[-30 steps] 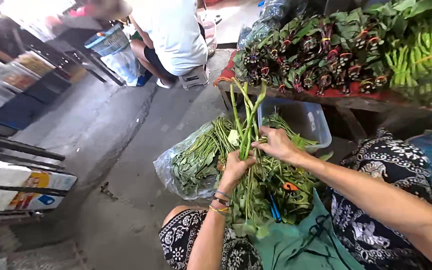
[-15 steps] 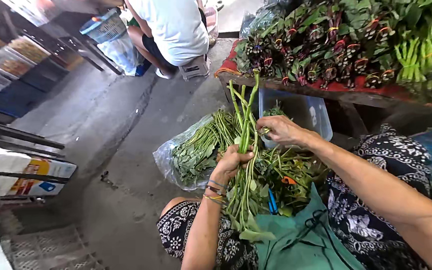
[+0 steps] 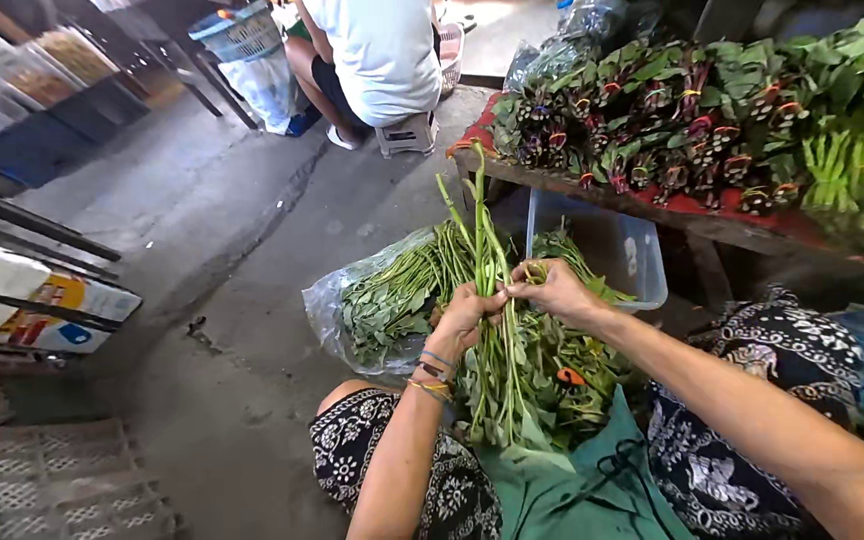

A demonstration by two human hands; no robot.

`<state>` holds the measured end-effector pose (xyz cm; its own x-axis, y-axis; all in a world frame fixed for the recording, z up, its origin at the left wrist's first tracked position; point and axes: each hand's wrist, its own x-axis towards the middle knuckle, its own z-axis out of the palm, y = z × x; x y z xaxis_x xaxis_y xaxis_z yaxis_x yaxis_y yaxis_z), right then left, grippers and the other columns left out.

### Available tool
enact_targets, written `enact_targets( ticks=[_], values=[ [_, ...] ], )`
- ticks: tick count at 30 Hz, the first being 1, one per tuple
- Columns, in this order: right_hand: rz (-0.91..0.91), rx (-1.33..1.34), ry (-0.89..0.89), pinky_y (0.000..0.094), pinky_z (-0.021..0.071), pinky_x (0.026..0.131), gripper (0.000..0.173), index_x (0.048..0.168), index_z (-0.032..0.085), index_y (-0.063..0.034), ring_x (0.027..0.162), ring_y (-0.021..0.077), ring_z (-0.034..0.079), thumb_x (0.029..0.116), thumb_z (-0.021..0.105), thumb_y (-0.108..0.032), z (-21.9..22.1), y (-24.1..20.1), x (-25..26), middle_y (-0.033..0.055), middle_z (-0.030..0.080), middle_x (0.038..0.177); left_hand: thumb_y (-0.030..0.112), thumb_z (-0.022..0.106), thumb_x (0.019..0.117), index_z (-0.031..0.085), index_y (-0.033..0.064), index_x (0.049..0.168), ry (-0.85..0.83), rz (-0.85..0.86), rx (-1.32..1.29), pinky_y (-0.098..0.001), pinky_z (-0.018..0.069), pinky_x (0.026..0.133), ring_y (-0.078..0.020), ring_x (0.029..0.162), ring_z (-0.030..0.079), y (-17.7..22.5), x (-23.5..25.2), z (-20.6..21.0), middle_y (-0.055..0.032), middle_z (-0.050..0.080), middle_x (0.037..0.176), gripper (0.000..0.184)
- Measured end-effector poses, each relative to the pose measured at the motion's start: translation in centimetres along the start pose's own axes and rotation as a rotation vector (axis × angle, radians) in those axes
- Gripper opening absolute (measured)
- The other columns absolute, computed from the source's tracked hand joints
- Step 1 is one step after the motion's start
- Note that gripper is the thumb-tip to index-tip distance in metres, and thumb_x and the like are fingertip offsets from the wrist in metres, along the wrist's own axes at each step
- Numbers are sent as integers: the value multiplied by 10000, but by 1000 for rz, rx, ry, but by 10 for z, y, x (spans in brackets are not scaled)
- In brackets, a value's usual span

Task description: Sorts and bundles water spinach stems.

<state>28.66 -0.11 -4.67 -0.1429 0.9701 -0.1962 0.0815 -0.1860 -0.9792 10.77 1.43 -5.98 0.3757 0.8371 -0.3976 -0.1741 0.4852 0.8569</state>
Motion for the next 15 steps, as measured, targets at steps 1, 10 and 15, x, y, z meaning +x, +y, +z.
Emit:
enact_targets(
  ticks=[1, 10, 15],
  values=[
    [6, 5, 38, 180, 366, 476, 86, 888, 670, -34, 491, 13, 415, 889, 744, 9, 2, 1, 0, -28, 595, 675, -91, 548, 970, 579, 22, 972, -13, -4, 11, -200, 473, 521, -70, 547, 536, 0, 1, 0, -30, 611, 732, 117],
    [-281, -568, -61, 411, 515, 776, 78, 896, 724, 17, 811, 193, 622, 928, 712, -53, -14, 1, 3, 104, 654, 852, -83, 698, 892, 611, -2, 958, 22, -18, 180, -185, 471, 518, -64, 574, 560, -7, 2, 2, -45, 639, 781, 136],
    [-840, -949, -137, 447, 555, 594, 117, 870, 710, 13, 708, 278, 669, 784, 660, 75, -24, 11, 9, 142, 656, 868, -91, 685, 893, 627, -10, 935, 62, -28, 187, -184, 472, 500, -68, 563, 579, -5, 0, 7, -53, 657, 758, 107]
  ],
)
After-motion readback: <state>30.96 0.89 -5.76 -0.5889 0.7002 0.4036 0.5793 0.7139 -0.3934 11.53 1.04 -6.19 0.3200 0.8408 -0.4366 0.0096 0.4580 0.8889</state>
